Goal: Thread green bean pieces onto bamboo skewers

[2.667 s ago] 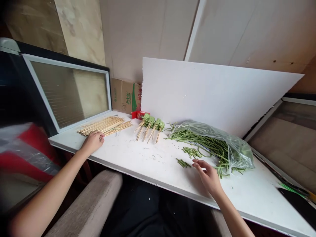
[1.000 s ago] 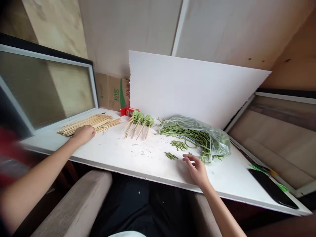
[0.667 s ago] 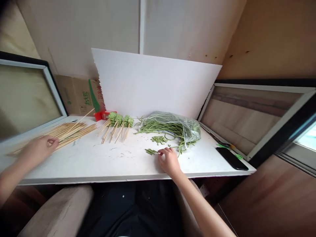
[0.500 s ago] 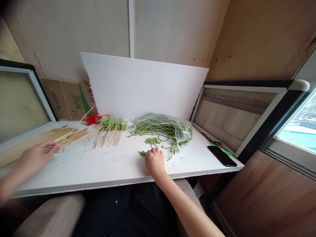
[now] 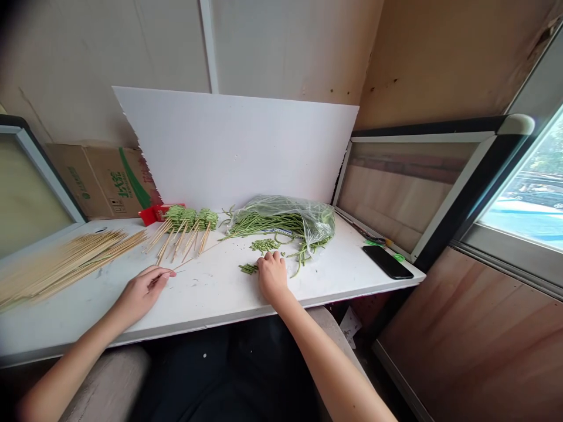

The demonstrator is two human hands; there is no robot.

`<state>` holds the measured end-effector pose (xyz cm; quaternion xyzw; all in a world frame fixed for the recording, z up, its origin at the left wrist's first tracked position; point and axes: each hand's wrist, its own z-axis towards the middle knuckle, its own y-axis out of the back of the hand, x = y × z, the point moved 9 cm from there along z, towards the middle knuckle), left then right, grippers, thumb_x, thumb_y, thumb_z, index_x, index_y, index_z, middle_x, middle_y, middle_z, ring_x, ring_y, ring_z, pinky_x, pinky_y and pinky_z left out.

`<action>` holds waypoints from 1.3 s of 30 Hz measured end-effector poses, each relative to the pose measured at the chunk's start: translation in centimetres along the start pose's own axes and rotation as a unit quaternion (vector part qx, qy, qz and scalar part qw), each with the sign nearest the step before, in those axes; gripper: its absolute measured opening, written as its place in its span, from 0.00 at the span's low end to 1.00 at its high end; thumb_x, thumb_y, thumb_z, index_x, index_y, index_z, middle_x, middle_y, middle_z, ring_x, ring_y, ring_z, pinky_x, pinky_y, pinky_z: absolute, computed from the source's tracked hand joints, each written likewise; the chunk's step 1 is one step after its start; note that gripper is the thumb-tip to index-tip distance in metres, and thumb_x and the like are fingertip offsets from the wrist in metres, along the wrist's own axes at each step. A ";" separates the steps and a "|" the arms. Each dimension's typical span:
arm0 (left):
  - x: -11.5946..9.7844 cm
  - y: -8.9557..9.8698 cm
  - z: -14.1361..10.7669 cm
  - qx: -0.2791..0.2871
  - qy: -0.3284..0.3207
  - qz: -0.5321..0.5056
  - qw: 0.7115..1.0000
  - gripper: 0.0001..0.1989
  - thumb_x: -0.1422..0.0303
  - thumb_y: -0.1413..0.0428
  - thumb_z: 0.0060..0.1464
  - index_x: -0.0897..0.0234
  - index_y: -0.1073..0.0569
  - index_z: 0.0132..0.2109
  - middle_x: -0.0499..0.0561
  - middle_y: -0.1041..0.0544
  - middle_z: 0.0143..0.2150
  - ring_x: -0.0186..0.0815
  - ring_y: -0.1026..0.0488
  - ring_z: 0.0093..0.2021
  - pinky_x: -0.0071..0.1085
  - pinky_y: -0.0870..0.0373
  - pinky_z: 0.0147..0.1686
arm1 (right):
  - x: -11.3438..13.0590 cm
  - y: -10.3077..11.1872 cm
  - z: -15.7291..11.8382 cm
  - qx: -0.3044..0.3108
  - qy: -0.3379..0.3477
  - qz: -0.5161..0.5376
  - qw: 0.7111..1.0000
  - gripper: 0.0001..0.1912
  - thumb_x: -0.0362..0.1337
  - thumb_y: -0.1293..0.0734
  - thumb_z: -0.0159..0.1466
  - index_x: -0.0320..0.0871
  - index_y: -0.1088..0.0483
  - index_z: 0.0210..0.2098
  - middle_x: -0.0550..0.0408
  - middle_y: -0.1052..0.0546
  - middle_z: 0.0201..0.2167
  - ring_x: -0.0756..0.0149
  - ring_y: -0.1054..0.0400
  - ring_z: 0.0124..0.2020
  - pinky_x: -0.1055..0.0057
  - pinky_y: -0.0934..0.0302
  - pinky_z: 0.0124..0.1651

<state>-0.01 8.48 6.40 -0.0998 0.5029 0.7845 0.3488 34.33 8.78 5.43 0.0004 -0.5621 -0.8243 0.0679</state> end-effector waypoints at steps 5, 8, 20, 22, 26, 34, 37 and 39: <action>-1.1 -0.9 -1.4 -0.033 -0.012 0.018 0.999 0.20 0.53 0.51 0.68 0.60 0.20 0.44 0.55 0.19 0.43 0.40 0.24 0.38 0.33 0.28 0.39 | 0.2 0.1 -0.3 0.003 0.010 0.024 1.000 0.16 0.34 0.42 0.74 0.44 0.21 0.43 0.43 0.23 0.43 0.50 0.39 0.48 0.60 0.49 0.45; -0.6 -0.8 -1.8 -0.050 -0.003 0.024 0.998 0.19 0.54 0.50 0.67 0.60 0.20 0.43 0.54 0.19 0.40 0.38 0.26 0.33 0.33 0.29 0.35 | 0.2 0.0 -0.4 0.012 0.000 0.023 1.000 0.15 0.32 0.40 0.73 0.44 0.21 0.44 0.41 0.23 0.44 0.49 0.39 0.49 0.60 0.48 0.46; -0.1 -1.3 -2.3 -0.042 0.003 0.004 0.999 0.17 0.58 0.50 0.68 0.62 0.21 0.43 0.54 0.21 0.40 0.36 0.28 0.33 0.31 0.31 0.36 | -1.8 0.6 0.2 -0.054 -0.023 0.138 0.989 0.13 0.34 0.40 0.72 0.42 0.24 0.45 0.43 0.21 0.43 0.49 0.38 0.51 0.59 0.44 0.49; -0.2 -1.2 -2.3 -0.045 0.002 -0.003 0.999 0.16 0.58 0.50 0.68 0.62 0.21 0.43 0.54 0.21 0.40 0.36 0.28 0.33 0.31 0.31 0.36 | -3.3 0.8 0.7 -0.074 -0.050 0.238 0.967 0.12 0.36 0.39 0.71 0.42 0.24 0.46 0.45 0.19 0.42 0.50 0.36 0.50 0.59 0.42 0.50; -1.0 -1.2 -2.3 -0.036 -0.002 -0.008 0.999 0.15 0.59 0.50 0.68 0.62 0.23 0.40 0.54 0.22 0.38 0.37 0.28 0.32 0.32 0.31 0.36 | -5.9 0.5 1.5 -0.088 -0.098 0.434 0.891 0.16 0.45 0.34 0.67 0.41 0.22 0.45 0.46 0.18 0.41 0.54 0.29 0.43 0.58 0.38 0.51; -2.6 -0.9 -2.4 -0.031 -0.025 -0.020 0.999 0.15 0.61 0.50 0.66 0.61 0.25 0.35 0.53 0.23 0.34 0.38 0.27 0.34 0.32 0.31 0.36 | -4.3 -2.1 1.2 -0.037 -0.143 0.686 0.712 0.25 0.59 0.26 0.58 0.44 0.23 0.41 0.47 0.17 0.42 0.56 0.24 0.47 0.63 0.34 0.48; -2.6 -0.8 -2.4 -0.032 -0.023 -0.033 0.999 0.14 0.61 0.49 0.66 0.61 0.24 0.36 0.53 0.23 0.35 0.37 0.28 0.33 0.31 0.31 0.35 | -3.3 -2.6 0.9 -0.042 -0.148 0.713 0.685 0.24 0.57 0.24 0.57 0.44 0.23 0.41 0.48 0.17 0.42 0.56 0.24 0.49 0.64 0.33 0.50; -2.6 -0.8 -2.5 -0.032 -0.022 -0.041 0.998 0.14 0.60 0.48 0.66 0.62 0.23 0.37 0.52 0.23 0.34 0.37 0.29 0.32 0.31 0.32 0.34 | -2.9 -2.7 0.6 -0.040 -0.147 0.710 0.687 0.24 0.56 0.23 0.56 0.43 0.22 0.41 0.48 0.17 0.41 0.56 0.24 0.48 0.64 0.33 0.50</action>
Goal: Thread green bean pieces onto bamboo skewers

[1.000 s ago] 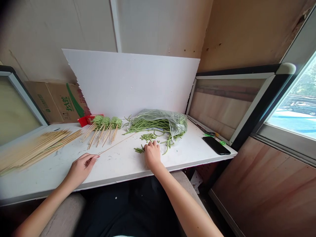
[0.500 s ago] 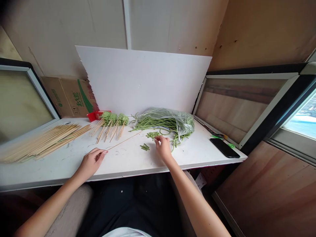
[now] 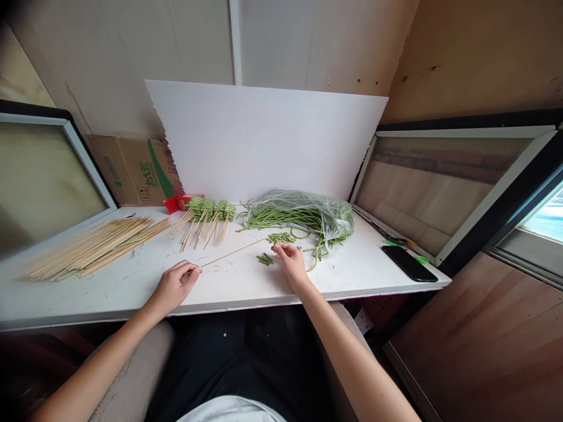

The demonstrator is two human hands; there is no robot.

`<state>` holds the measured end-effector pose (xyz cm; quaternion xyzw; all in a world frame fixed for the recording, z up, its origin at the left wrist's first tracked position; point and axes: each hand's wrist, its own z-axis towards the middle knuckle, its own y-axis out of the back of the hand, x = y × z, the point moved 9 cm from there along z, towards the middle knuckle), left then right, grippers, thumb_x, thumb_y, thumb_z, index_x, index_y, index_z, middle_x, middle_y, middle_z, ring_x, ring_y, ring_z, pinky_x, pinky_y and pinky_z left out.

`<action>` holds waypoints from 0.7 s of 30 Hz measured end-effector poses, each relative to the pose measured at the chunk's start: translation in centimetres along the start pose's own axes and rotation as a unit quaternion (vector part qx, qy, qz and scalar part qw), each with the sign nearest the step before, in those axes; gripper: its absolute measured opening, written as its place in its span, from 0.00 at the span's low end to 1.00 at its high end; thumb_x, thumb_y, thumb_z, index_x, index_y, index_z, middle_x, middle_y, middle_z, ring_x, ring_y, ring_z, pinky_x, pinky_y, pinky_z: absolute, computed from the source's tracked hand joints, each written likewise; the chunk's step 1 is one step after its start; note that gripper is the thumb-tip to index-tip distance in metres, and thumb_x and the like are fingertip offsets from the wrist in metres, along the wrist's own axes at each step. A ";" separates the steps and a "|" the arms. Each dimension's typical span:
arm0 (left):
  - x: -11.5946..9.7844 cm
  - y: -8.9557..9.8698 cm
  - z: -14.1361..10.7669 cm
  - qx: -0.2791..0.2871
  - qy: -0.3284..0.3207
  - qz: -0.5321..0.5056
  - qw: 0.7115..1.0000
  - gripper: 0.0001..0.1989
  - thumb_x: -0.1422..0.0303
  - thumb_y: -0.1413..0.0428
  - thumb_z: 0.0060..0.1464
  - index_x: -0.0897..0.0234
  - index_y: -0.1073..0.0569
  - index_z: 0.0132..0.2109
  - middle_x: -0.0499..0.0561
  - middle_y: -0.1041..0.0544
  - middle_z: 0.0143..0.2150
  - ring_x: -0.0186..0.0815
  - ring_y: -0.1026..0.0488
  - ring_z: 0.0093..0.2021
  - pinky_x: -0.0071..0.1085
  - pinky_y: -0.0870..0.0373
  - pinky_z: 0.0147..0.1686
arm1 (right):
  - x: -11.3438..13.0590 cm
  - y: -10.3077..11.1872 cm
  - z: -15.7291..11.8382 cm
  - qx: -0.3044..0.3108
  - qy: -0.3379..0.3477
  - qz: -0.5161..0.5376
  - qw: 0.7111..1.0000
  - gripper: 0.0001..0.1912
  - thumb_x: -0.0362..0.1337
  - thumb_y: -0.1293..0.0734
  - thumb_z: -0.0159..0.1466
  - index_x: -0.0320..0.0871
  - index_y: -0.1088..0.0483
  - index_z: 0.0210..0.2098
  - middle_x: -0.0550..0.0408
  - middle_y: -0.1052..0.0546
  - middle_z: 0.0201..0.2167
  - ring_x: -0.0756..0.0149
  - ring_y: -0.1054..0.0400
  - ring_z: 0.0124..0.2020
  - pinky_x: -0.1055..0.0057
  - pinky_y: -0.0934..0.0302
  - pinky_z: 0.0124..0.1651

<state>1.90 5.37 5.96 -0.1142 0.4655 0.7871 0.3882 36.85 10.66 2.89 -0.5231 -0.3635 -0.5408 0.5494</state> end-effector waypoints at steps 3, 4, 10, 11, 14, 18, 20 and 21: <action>0.0 -0.1 -0.1 0.004 -0.007 -0.012 1.000 0.15 0.60 0.48 0.66 0.62 0.22 0.37 0.52 0.24 0.33 0.35 0.31 0.30 0.31 0.33 0.33 | 0.0 -0.4 -0.4 0.011 -0.001 0.008 1.000 0.24 0.55 0.22 0.56 0.43 0.21 0.41 0.48 0.18 0.41 0.56 0.24 0.48 0.64 0.33 0.50; -0.1 -0.1 -0.2 0.005 -0.010 -0.016 1.000 0.15 0.60 0.48 0.66 0.62 0.21 0.37 0.51 0.24 0.33 0.35 0.32 0.29 0.31 0.33 0.32 | 0.0 -0.5 -0.6 0.016 -0.001 0.013 1.000 0.24 0.54 0.22 0.56 0.43 0.21 0.42 0.48 0.18 0.41 0.56 0.25 0.48 0.65 0.33 0.50; -0.2 -0.1 -0.3 0.006 -0.027 -0.021 0.999 0.16 0.60 0.48 0.67 0.63 0.19 0.38 0.51 0.26 0.31 0.34 0.35 0.28 0.31 0.35 0.32 | 0.3 -1.0 -0.8 0.034 0.001 0.028 0.999 0.23 0.55 0.22 0.55 0.46 0.21 0.41 0.50 0.19 0.44 0.56 0.26 0.49 0.68 0.32 0.41; -0.2 -0.1 -0.3 0.003 -0.027 -0.018 0.999 0.16 0.60 0.48 0.67 0.63 0.19 0.38 0.51 0.27 0.31 0.34 0.35 0.28 0.31 0.35 0.32 | 0.3 -0.9 -0.8 0.033 -0.001 0.031 0.999 0.23 0.55 0.22 0.55 0.46 0.21 0.41 0.50 0.19 0.45 0.56 0.26 0.50 0.69 0.33 0.40; -0.1 -0.1 -0.3 -0.003 -0.024 -0.013 1.000 0.16 0.60 0.47 0.67 0.62 0.19 0.38 0.51 0.27 0.31 0.34 0.35 0.28 0.31 0.35 0.32 | 0.4 -1.0 -0.9 0.033 -0.010 0.043 0.998 0.24 0.56 0.22 0.54 0.46 0.22 0.41 0.51 0.20 0.44 0.55 0.26 0.51 0.69 0.32 0.38; 0.1 -0.3 -0.3 -0.003 -0.018 -0.013 1.000 0.16 0.61 0.47 0.66 0.62 0.19 0.37 0.51 0.25 0.32 0.34 0.34 0.28 0.31 0.35 0.32 | 0.7 -1.2 -1.1 0.037 -0.023 0.068 0.997 0.24 0.56 0.21 0.54 0.45 0.22 0.39 0.51 0.21 0.41 0.57 0.26 0.49 0.70 0.32 0.36; 0.3 -0.4 -0.3 -0.003 -0.015 -0.012 1.000 0.15 0.61 0.47 0.66 0.62 0.19 0.37 0.52 0.24 0.33 0.34 0.34 0.28 0.31 0.35 0.32 | 0.7 -1.3 -1.2 0.043 -0.029 0.075 0.996 0.23 0.54 0.21 0.54 0.44 0.22 0.39 0.51 0.21 0.41 0.58 0.27 0.48 0.70 0.32 0.36; 0.3 -0.4 -0.3 -0.004 -0.015 -0.012 1.000 0.16 0.61 0.47 0.66 0.62 0.19 0.37 0.52 0.24 0.33 0.34 0.33 0.28 0.32 0.35 0.32 | 0.7 -1.4 -1.2 0.046 -0.032 0.074 0.996 0.23 0.54 0.21 0.55 0.44 0.23 0.39 0.50 0.21 0.41 0.58 0.27 0.49 0.70 0.32 0.37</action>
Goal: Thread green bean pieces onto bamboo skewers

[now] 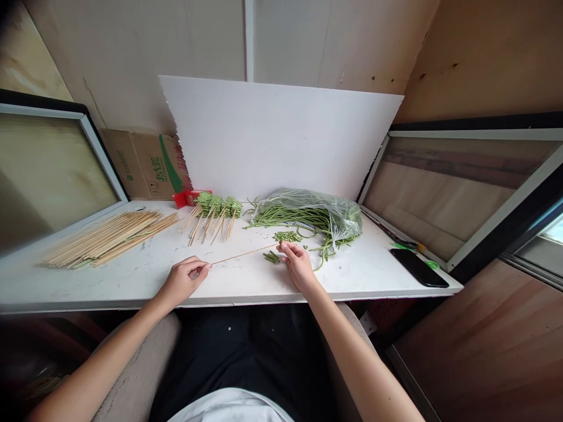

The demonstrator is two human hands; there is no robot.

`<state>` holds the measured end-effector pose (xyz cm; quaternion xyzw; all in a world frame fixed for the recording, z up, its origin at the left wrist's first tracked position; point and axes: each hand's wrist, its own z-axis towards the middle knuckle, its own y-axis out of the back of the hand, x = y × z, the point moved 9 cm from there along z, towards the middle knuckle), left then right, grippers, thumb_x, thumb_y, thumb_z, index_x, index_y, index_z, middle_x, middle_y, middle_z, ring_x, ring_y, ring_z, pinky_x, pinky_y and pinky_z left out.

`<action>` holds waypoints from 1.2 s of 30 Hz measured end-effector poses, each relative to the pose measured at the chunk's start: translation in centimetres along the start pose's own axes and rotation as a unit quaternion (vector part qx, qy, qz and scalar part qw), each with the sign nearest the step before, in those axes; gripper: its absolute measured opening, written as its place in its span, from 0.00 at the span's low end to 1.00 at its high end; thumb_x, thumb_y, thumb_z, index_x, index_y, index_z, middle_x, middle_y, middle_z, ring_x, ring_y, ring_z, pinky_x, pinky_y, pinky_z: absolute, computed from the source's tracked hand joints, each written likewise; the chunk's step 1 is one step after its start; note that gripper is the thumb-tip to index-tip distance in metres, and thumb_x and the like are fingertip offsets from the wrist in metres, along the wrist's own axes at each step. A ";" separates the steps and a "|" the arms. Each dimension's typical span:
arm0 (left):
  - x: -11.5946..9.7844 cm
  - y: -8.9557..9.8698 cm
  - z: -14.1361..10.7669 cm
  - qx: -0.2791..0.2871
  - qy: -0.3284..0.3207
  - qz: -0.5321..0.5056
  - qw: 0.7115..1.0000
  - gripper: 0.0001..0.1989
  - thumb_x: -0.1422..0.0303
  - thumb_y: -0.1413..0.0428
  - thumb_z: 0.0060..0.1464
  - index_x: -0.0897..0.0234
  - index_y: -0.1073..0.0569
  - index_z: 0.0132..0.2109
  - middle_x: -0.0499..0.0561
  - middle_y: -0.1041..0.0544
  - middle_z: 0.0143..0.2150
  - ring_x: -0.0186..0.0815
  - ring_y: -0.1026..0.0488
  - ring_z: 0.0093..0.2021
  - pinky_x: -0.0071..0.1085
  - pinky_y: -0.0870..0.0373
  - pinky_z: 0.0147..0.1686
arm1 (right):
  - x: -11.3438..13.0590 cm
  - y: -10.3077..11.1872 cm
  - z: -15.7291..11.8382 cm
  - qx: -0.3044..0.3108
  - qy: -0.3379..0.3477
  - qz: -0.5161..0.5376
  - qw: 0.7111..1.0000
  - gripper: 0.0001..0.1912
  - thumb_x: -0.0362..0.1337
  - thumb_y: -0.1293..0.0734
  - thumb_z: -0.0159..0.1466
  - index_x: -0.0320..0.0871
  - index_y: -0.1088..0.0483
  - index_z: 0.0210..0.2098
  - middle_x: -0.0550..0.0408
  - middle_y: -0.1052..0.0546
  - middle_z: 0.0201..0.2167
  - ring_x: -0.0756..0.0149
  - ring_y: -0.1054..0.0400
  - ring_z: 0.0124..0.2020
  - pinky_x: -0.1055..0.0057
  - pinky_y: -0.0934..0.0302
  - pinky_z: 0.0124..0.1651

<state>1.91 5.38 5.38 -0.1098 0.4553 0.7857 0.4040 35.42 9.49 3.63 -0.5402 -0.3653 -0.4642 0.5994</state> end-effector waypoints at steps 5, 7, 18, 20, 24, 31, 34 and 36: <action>0.1 0.0 0.0 -0.001 0.000 0.001 1.000 0.15 0.61 0.47 0.66 0.62 0.19 0.37 0.52 0.24 0.32 0.34 0.33 0.28 0.32 0.35 0.32 | -0.1 0.2 0.0 -0.005 -0.005 0.003 1.000 0.20 0.52 0.21 0.55 0.44 0.22 0.37 0.50 0.21 0.43 0.57 0.27 0.50 0.70 0.31 0.38; 0.0 0.1 0.0 -0.004 -0.003 0.001 1.000 0.15 0.62 0.47 0.66 0.63 0.19 0.37 0.51 0.25 0.32 0.34 0.34 0.28 0.31 0.35 0.32 | 0.0 0.1 0.0 -0.005 -0.004 0.011 1.000 0.20 0.51 0.20 0.53 0.44 0.22 0.36 0.51 0.21 0.42 0.58 0.27 0.47 0.70 0.32 0.37; -0.3 0.4 0.0 -0.019 -0.007 0.005 1.000 0.13 0.64 0.45 0.65 0.64 0.19 0.36 0.50 0.27 0.30 0.32 0.35 0.27 0.30 0.36 0.31 | -0.4 0.3 0.3 -0.022 -0.009 0.029 0.999 0.20 0.51 0.18 0.50 0.46 0.18 0.36 0.52 0.23 0.37 0.63 0.32 0.41 0.73 0.40 0.32; -0.3 0.3 0.0 -0.019 -0.007 0.004 1.000 0.13 0.64 0.45 0.65 0.64 0.19 0.36 0.50 0.27 0.30 0.32 0.35 0.27 0.30 0.36 0.31 | -0.5 0.4 0.3 -0.027 -0.007 0.030 0.999 0.20 0.51 0.18 0.50 0.47 0.18 0.37 0.52 0.23 0.38 0.63 0.32 0.41 0.72 0.40 0.33; -0.3 0.4 0.0 -0.023 -0.013 0.006 1.000 0.13 0.64 0.45 0.64 0.63 0.19 0.36 0.50 0.27 0.30 0.32 0.34 0.27 0.30 0.35 0.31 | -0.6 0.4 0.3 -0.022 -0.003 0.028 0.999 0.20 0.51 0.18 0.50 0.47 0.18 0.37 0.52 0.22 0.38 0.62 0.32 0.42 0.71 0.40 0.33; -0.2 0.4 0.0 -0.025 -0.017 0.006 1.000 0.12 0.65 0.44 0.64 0.63 0.19 0.35 0.50 0.26 0.30 0.32 0.33 0.27 0.30 0.35 0.31 | -0.9 0.6 0.4 -0.026 -0.011 0.032 0.999 0.21 0.50 0.18 0.50 0.47 0.18 0.39 0.54 0.22 0.38 0.63 0.31 0.41 0.71 0.40 0.33; -0.2 0.3 0.0 -0.025 -0.021 0.009 0.999 0.12 0.65 0.44 0.64 0.63 0.19 0.35 0.50 0.26 0.30 0.32 0.34 0.27 0.30 0.35 0.31 | -0.9 0.7 0.4 -0.029 -0.012 0.027 0.999 0.21 0.50 0.18 0.50 0.47 0.18 0.39 0.53 0.22 0.39 0.63 0.31 0.41 0.72 0.40 0.34; -0.3 0.3 0.0 -0.025 -0.021 0.009 0.999 0.12 0.65 0.45 0.64 0.63 0.19 0.36 0.50 0.26 0.30 0.32 0.33 0.28 0.30 0.34 0.32 | -0.9 0.7 0.4 -0.032 -0.012 0.021 0.999 0.22 0.50 0.18 0.49 0.47 0.18 0.39 0.53 0.22 0.39 0.62 0.31 0.42 0.71 0.40 0.33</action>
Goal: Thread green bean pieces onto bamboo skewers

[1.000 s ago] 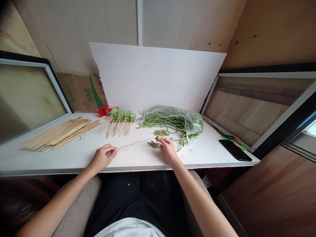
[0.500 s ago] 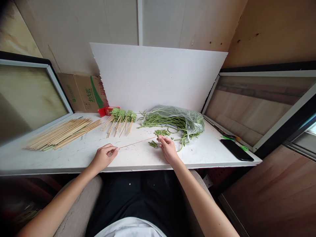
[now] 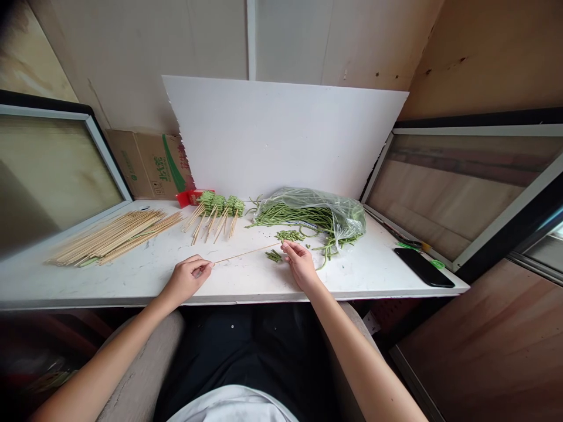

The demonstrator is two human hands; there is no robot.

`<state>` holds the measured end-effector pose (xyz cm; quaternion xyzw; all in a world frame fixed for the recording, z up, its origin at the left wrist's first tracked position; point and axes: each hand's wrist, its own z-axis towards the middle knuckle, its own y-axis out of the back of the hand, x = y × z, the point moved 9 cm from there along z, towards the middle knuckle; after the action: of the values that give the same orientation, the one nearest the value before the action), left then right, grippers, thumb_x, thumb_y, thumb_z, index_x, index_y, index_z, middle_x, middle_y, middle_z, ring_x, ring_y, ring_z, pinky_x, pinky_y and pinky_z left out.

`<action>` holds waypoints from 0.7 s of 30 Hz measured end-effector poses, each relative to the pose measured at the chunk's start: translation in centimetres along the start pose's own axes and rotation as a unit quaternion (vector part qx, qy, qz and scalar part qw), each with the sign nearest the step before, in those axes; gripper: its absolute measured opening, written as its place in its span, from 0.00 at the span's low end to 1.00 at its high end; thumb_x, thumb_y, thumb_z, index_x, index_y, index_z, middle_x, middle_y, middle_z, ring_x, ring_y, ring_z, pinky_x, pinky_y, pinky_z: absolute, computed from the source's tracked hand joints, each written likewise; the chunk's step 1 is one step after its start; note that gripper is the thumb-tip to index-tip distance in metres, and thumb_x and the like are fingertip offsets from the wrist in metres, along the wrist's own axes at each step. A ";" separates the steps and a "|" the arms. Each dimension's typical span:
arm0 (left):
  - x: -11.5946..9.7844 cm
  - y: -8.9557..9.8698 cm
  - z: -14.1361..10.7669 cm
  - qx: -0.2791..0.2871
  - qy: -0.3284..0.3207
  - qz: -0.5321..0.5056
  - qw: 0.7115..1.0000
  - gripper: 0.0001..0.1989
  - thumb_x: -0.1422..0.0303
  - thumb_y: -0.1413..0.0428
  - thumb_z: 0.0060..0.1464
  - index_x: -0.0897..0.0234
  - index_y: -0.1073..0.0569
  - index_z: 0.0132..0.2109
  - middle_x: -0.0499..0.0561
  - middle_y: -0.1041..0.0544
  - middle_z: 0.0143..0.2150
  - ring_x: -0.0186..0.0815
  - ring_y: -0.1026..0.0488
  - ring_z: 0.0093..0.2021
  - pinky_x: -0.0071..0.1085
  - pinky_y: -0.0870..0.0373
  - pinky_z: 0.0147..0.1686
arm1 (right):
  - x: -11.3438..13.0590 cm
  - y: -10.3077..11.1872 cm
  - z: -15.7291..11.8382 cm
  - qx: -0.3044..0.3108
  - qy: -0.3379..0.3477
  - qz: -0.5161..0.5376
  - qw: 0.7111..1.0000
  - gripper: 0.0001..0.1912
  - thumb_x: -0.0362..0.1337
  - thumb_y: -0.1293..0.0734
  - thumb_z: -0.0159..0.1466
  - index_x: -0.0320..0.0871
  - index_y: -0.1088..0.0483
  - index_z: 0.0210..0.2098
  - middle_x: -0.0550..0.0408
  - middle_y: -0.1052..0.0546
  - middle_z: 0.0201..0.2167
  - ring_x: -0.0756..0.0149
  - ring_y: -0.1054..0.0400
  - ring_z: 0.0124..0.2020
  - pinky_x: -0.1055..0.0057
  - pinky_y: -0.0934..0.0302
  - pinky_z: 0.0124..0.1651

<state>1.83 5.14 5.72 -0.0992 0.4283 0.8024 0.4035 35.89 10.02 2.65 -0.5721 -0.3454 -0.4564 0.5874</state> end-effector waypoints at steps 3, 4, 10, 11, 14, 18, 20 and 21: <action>-0.1 0.0 0.0 0.000 0.003 -0.002 1.000 0.12 0.66 0.45 0.64 0.63 0.19 0.36 0.50 0.26 0.30 0.33 0.32 0.28 0.29 0.34 0.32 | 0.0 0.0 0.0 -0.002 -0.001 0.002 1.000 0.21 0.50 0.18 0.49 0.47 0.18 0.38 0.53 0.22 0.39 0.62 0.30 0.42 0.71 0.40 0.33; -0.1 0.1 0.0 0.000 0.004 -0.002 1.000 0.11 0.66 0.45 0.64 0.63 0.19 0.36 0.50 0.26 0.30 0.33 0.32 0.28 0.29 0.34 0.32 | 0.0 0.0 -0.1 -0.001 -0.002 0.004 1.000 0.21 0.50 0.18 0.49 0.47 0.18 0.38 0.53 0.22 0.39 0.63 0.30 0.42 0.71 0.40 0.33; -0.3 0.1 0.1 0.001 0.003 -0.003 1.000 0.10 0.67 0.44 0.63 0.63 0.19 0.36 0.49 0.26 0.31 0.33 0.30 0.29 0.29 0.33 0.32 | 0.0 -0.1 -0.1 0.001 -0.005 0.011 1.000 0.20 0.49 0.18 0.50 0.48 0.19 0.37 0.54 0.22 0.39 0.63 0.30 0.43 0.72 0.40 0.33; -0.2 0.1 0.1 0.002 0.003 -0.003 1.000 0.10 0.67 0.44 0.63 0.63 0.19 0.37 0.50 0.25 0.31 0.33 0.30 0.29 0.29 0.33 0.33 | 0.0 -0.1 -0.1 0.001 -0.004 0.010 1.000 0.20 0.49 0.18 0.50 0.47 0.19 0.37 0.53 0.22 0.39 0.63 0.30 0.43 0.72 0.40 0.33; -0.1 0.0 0.0 0.005 0.004 0.000 1.000 0.11 0.66 0.45 0.64 0.63 0.19 0.37 0.50 0.25 0.31 0.33 0.30 0.29 0.29 0.32 0.32 | 0.2 -0.2 -0.2 0.002 0.000 -0.003 1.000 0.19 0.50 0.18 0.50 0.47 0.19 0.36 0.53 0.22 0.39 0.61 0.29 0.43 0.71 0.40 0.33; -0.5 0.0 0.0 0.012 -0.012 0.016 1.000 0.13 0.66 0.47 0.66 0.63 0.19 0.37 0.50 0.26 0.31 0.34 0.29 0.30 0.30 0.32 0.34 | 0.1 -0.1 -0.1 0.000 0.003 -0.028 1.000 0.21 0.53 0.19 0.50 0.46 0.20 0.36 0.52 0.21 0.38 0.60 0.29 0.43 0.70 0.40 0.34; -0.8 0.0 0.0 0.014 -0.022 0.021 0.999 0.13 0.66 0.47 0.67 0.63 0.19 0.39 0.51 0.25 0.32 0.34 0.29 0.30 0.31 0.31 0.35 | 0.0 0.1 0.0 -0.002 0.006 -0.032 0.999 0.21 0.53 0.19 0.51 0.46 0.19 0.35 0.52 0.21 0.38 0.61 0.29 0.42 0.70 0.40 0.34; -0.9 0.1 0.1 0.015 -0.024 0.021 0.999 0.13 0.65 0.48 0.67 0.63 0.19 0.39 0.51 0.25 0.33 0.34 0.29 0.31 0.31 0.30 0.36 | -0.1 0.2 0.1 -0.004 0.007 -0.032 0.999 0.20 0.53 0.19 0.51 0.46 0.19 0.35 0.52 0.21 0.38 0.61 0.30 0.42 0.70 0.40 0.34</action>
<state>2.37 4.68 6.22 -0.0647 0.4320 0.8067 0.3981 36.01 10.14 2.49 -0.5601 -0.3570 -0.4804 0.5727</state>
